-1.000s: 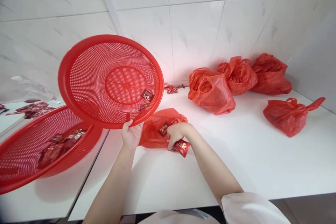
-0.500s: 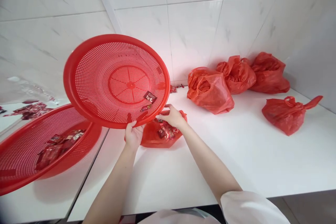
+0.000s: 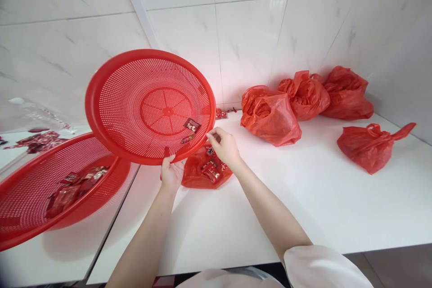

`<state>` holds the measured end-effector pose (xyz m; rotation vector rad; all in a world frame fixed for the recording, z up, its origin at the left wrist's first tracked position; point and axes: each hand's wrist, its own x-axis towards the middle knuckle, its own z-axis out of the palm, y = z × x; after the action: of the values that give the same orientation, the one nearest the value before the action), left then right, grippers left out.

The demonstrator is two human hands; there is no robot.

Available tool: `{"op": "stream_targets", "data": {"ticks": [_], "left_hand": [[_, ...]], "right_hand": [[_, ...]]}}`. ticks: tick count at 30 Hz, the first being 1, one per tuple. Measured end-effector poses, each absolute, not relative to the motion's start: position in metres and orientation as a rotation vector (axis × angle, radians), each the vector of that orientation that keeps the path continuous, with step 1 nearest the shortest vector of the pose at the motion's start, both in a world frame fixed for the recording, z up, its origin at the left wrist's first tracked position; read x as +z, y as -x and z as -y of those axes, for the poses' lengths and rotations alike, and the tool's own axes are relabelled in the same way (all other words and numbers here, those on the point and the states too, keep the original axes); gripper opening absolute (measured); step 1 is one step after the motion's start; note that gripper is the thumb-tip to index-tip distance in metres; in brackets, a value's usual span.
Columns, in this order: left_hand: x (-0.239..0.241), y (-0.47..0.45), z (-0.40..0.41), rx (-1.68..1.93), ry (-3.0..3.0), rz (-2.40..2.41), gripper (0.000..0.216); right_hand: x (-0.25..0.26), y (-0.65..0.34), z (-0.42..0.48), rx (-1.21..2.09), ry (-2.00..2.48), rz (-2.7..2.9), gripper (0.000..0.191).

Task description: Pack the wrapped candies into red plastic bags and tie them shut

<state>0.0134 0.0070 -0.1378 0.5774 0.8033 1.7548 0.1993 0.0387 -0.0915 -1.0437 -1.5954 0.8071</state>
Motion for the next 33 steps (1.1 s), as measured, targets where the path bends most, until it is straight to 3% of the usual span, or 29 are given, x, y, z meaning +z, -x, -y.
{"op": "stream_targets", "data": {"ticks": [5, 7, 10, 13, 21, 33], "left_hand": [[-0.136, -0.02, -0.001, 1.705, -0.607, -0.897, 0.04], [-0.136, -0.025, 0.003, 1.64, -0.633, -0.876, 0.041], [-0.136, -0.032, 0.009, 1.528, -0.679, -0.841, 0.042], [-0.136, -0.037, 0.014, 1.484, -0.696, -0.862, 0.044], [-0.131, -0.039, 0.012, 1.514, -0.683, -0.815, 0.044], [-0.144, -0.034, 0.003, 1.604, -0.658, -0.838, 0.036]], "right_hand": [[-0.066, -0.209, -0.024, 0.288, 0.978, 1.77, 0.026], [-0.066, -0.21, -0.023, 0.155, 0.995, 1.937, 0.038], [-0.078, -0.203, -0.023, -0.003, 1.199, 2.124, 0.06], [-0.094, -0.194, -0.022, -0.033, 1.374, 2.248, 0.066], [-0.082, -0.193, -0.02, 0.042, 1.118, 2.559, 0.033], [-0.071, -0.207, -0.023, 0.456, 0.939, 2.394, 0.011]]}}
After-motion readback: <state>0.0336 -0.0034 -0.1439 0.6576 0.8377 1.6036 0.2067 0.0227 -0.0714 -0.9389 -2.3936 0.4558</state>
